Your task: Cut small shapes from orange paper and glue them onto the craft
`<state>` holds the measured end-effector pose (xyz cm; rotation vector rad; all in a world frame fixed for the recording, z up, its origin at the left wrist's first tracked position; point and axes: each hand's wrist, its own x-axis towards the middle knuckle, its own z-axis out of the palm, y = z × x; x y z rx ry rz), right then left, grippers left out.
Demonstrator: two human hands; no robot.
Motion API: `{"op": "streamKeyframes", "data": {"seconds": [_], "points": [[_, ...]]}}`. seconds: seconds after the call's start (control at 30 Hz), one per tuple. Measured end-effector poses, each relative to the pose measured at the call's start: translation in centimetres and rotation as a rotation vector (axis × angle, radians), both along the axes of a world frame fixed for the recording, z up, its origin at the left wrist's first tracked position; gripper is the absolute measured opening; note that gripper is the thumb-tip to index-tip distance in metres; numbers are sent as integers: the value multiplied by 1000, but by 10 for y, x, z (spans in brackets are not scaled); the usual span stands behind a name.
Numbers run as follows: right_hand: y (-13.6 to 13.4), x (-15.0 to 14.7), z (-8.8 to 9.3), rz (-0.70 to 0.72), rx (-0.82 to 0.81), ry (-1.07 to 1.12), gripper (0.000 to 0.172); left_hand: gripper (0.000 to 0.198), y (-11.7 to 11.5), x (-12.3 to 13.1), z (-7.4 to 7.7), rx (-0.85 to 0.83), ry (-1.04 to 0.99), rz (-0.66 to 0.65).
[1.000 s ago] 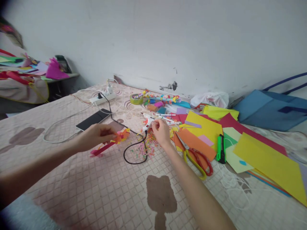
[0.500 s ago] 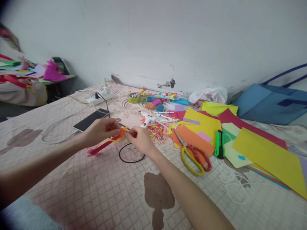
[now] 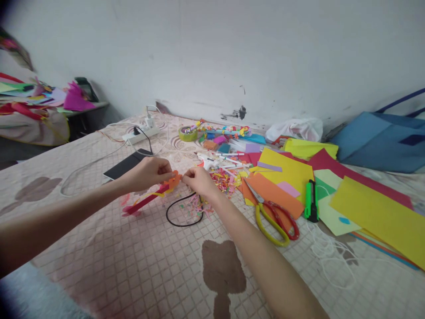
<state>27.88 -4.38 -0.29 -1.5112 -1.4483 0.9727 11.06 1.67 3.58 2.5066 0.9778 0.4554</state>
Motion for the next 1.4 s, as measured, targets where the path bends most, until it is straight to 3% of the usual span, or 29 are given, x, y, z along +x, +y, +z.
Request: {"op": "streamKeyframes", "data": {"seconds": [0.3,0.47,0.77,1.0,1.23,1.4], "points": [[-1,0,-4,12,12,10,20,17,-3,5,-2,43,90,-5],[-1,-1,-4,-12,74,-101,28,16,-10,8,-1,65,116,-17],[0,-1,-9,-22,74,-95,17,14,-14,12,1,74,158,-6],[-3,-2,-6,-24,79,-132,33,17,-16,13,2,160,207,29],[-3,-3,-9,-48,50,-141,18,13,-18,13,0,91,180,-3],[-3,0,-7,-28,7,-40,13,11,-12,-4,3,26,61,12]]}}
